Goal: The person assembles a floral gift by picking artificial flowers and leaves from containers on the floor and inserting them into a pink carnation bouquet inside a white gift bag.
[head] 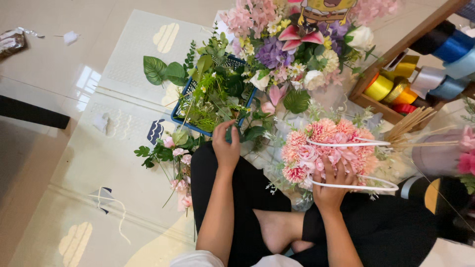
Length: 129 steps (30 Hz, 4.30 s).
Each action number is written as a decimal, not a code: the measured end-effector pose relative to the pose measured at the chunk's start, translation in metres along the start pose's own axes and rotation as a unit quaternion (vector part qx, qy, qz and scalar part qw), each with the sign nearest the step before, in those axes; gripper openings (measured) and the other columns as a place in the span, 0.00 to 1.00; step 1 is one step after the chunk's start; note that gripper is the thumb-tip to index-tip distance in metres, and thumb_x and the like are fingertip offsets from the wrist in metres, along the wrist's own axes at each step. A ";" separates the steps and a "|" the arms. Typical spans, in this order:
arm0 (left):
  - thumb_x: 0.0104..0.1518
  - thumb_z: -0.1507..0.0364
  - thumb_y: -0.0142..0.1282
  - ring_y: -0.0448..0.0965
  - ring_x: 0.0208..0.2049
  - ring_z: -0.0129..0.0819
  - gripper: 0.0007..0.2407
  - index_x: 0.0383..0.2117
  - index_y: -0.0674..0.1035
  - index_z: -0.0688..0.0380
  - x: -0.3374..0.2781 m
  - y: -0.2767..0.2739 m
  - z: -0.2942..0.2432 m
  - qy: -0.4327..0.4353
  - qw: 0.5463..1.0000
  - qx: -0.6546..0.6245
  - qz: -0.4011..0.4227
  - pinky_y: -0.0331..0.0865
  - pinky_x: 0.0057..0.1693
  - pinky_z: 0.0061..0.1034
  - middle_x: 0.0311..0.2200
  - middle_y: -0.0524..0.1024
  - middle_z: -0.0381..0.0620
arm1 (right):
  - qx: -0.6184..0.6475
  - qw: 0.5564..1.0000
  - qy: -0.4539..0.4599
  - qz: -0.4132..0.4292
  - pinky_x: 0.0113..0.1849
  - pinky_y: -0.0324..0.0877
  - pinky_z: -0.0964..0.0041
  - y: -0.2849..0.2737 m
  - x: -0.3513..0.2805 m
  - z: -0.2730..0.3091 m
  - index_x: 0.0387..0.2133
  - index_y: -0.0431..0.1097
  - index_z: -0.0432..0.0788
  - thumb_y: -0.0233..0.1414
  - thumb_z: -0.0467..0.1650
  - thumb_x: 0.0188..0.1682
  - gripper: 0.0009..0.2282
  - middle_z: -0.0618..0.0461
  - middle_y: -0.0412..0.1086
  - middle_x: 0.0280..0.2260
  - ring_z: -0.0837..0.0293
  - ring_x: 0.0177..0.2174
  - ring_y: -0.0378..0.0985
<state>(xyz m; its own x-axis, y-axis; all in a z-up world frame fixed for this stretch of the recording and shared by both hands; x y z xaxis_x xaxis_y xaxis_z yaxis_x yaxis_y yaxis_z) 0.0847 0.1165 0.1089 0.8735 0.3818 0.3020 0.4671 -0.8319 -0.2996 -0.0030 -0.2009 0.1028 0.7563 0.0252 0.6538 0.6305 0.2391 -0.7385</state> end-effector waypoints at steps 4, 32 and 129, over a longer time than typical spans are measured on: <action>0.58 0.77 0.44 0.67 0.48 0.47 0.09 0.44 0.71 0.59 0.037 0.006 0.045 -0.023 0.995 0.093 -0.014 0.66 0.51 0.43 0.41 0.66 0.49 | 0.005 0.999 0.000 -0.031 0.46 0.48 0.46 0.008 -0.005 -0.003 0.48 0.69 0.50 0.45 0.38 0.46 0.17 0.43 0.65 0.44 0.40 0.49 0.60; 0.56 0.81 0.47 0.72 0.37 0.36 0.07 0.36 0.76 0.58 0.099 0.019 0.023 0.132 0.985 -0.047 -0.100 0.70 0.40 0.24 0.34 0.71 0.47 | 0.057 0.997 0.046 -0.026 0.52 0.51 0.39 0.016 0.000 0.001 0.45 0.68 0.40 0.42 0.32 0.50 0.14 0.37 0.63 0.41 0.34 0.51 0.60; 0.43 0.75 0.66 0.74 0.27 0.25 0.16 0.37 0.71 0.57 0.003 0.277 0.185 -0.153 0.902 -0.316 0.250 0.71 0.37 0.17 0.26 0.75 0.45 | 0.051 0.994 0.022 -0.090 0.47 0.50 0.44 0.017 -0.017 -0.014 0.43 0.71 0.42 0.41 0.33 0.46 0.16 0.42 0.63 0.39 0.38 0.46 0.62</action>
<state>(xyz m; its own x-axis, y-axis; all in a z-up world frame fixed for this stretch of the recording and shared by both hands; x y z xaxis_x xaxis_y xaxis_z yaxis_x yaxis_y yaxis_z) 0.2422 -0.0380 -0.1399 0.9956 -0.0917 -0.0216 -0.0822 -0.9577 0.2758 -0.0030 -0.2105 0.0767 0.6418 -0.0684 0.7638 0.7366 0.3323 -0.5891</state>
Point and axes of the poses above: each hand's wrist, its own x-axis towards the middle knuckle, its own y-axis out of the palm, z = x × y, the point moved 10 cm from there along x, towards the middle knuckle
